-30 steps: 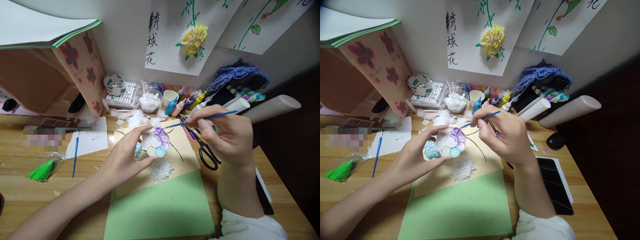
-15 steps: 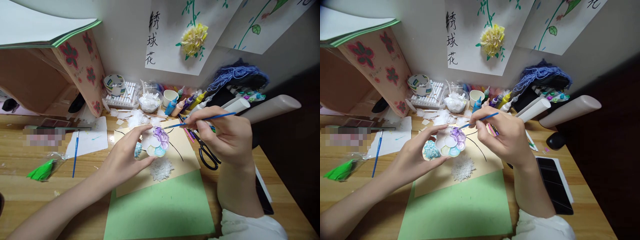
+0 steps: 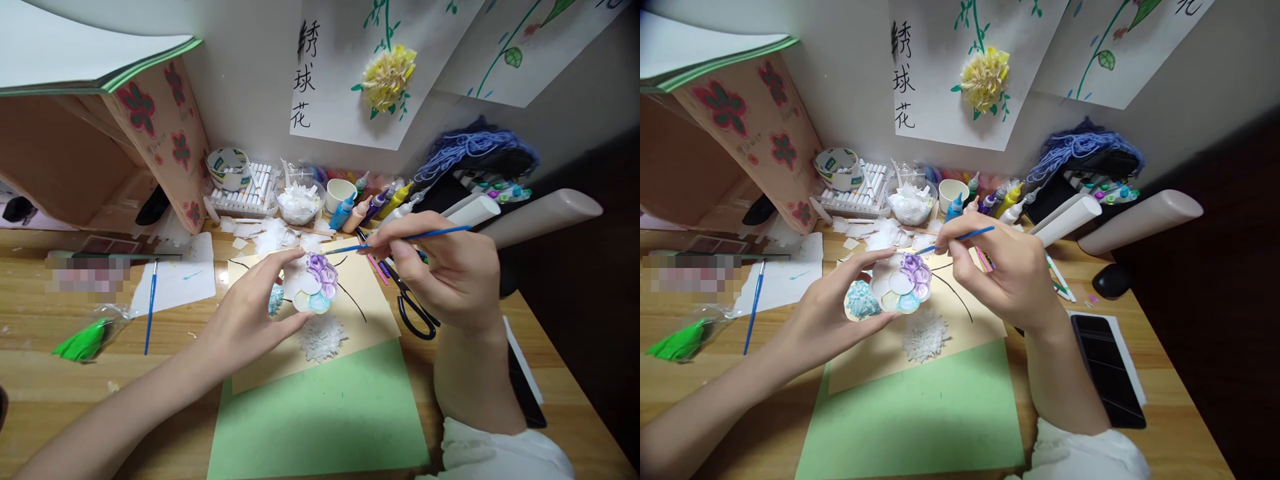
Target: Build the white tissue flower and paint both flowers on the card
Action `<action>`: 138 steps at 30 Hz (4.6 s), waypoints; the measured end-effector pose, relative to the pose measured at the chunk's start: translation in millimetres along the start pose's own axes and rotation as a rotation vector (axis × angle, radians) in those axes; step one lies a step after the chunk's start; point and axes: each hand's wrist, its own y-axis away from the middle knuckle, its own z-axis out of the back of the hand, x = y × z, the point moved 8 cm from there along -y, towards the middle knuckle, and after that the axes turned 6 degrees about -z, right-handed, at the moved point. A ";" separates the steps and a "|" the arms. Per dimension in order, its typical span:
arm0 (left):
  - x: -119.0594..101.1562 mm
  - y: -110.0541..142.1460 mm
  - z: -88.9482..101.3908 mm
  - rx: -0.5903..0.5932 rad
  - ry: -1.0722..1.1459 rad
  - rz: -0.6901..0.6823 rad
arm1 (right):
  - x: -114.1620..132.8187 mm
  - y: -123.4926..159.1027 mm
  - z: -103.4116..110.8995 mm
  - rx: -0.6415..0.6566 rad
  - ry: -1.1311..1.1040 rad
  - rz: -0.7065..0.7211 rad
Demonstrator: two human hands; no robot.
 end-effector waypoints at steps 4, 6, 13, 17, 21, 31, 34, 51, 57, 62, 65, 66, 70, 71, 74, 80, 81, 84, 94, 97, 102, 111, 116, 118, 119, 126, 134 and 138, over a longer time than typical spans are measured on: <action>0.1 0.3 -1.1 0.000 -0.001 -0.006 | 0.2 -0.2 -4.4 0.065 0.031 0.010; 0.4 0.4 -1.5 0.000 0.000 -0.007 | -0.2 -0.5 -2.1 0.035 0.054 0.004; 1.4 1.4 0.1 -0.009 -0.004 -0.009 | 1.2 -0.7 -3.2 0.043 0.045 0.021; 1.1 0.8 -0.7 -0.008 -0.006 -0.009 | -0.3 -0.7 0.2 0.009 0.043 0.012; 0.9 -0.5 -1.1 -0.008 0.000 -0.010 | -1.2 -1.1 -1.6 0.035 0.023 0.012; 1.6 0.2 0.6 -0.005 -0.007 -0.006 | -6.2 -0.5 1.5 -0.003 -0.009 -0.023; 1.2 0.2 0.4 -0.006 -0.003 -0.006 | -5.7 0.1 -0.4 0.018 -0.018 -0.014; 1.0 -0.5 2.6 -0.009 -0.006 -0.002 | -2.3 1.4 7.5 -0.128 -0.078 -0.025; -0.4 -0.3 4.2 -0.030 -0.001 -0.026 | -20.7 -4.7 13.5 -0.238 -0.231 -0.160; -1.7 -0.5 7.5 -0.059 0.003 -0.028 | -34.3 -8.0 15.6 -0.256 -0.291 -0.240; -1.8 -0.5 9.2 -0.071 0.019 -0.015 | -37.2 -7.6 19.6 -0.282 -0.289 -0.250; -1.8 -0.5 9.5 -0.071 0.026 -0.013 | -37.7 -7.2 21.6 -0.297 -0.290 -0.246; -1.4 -1.1 9.3 -0.069 0.041 -0.009 | -39.7 -5.7 27.9 -0.345 -0.350 -0.219; -1.4 -1.2 9.3 -0.070 0.042 -0.009 | -40.4 -5.5 28.3 -0.351 -0.371 -0.220; -1.5 -0.9 9.0 -0.073 0.049 -0.007 | -41.3 -5.4 27.2 -0.360 -0.393 -0.236; -2.8 0.9 9.7 -0.079 0.054 -0.011 | -40.1 -7.5 20.6 -0.316 -0.313 -0.306; -2.8 0.9 9.5 -0.075 0.051 -0.011 | -39.7 -7.6 21.5 -0.324 -0.295 -0.307; -2.8 0.2 9.3 -0.073 0.044 -0.014 | -39.7 -6.9 27.0 -0.373 -0.261 -0.293; -2.8 0.4 9.1 -0.073 0.032 -0.022 | -30.2 -5.2 26.9 -0.422 -0.275 -0.225; -3.2 0.8 9.2 -0.072 0.025 -0.023 | -25.2 -5.0 26.5 -0.424 -0.229 -0.223; -3.0 0.4 8.9 -0.070 0.020 -0.025 | -26.7 -0.6 35.2 -0.510 -0.197 -0.231; -2.5 0.1 9.8 -0.085 0.020 -0.030 | -18.5 -0.3 28.6 -0.489 -0.179 -0.198; -2.5 0.7 9.5 -0.075 0.032 -0.020 | -18.4 1.7 37.2 -0.568 -0.158 -0.195; -3.0 0.6 9.7 -0.074 0.028 -0.023 | -16.2 1.5 37.5 -0.567 -0.186 -0.165; -3.2 0.4 9.9 -0.076 0.028 -0.025 | -14.5 1.0 36.2 -0.552 -0.191 -0.149; -2.7 -0.2 10.9 -0.092 0.025 -0.017 | -3.4 4.0 30.8 -0.501 -0.064 -0.116; -3.2 -0.6 12.5 -0.103 0.016 -0.014 | 9.9 5.5 21.7 -0.342 -0.006 0.040; -2.6 -0.6 12.6 -0.094 0.000 -0.006 | 11.2 6.4 21.7 -0.285 -0.026 0.056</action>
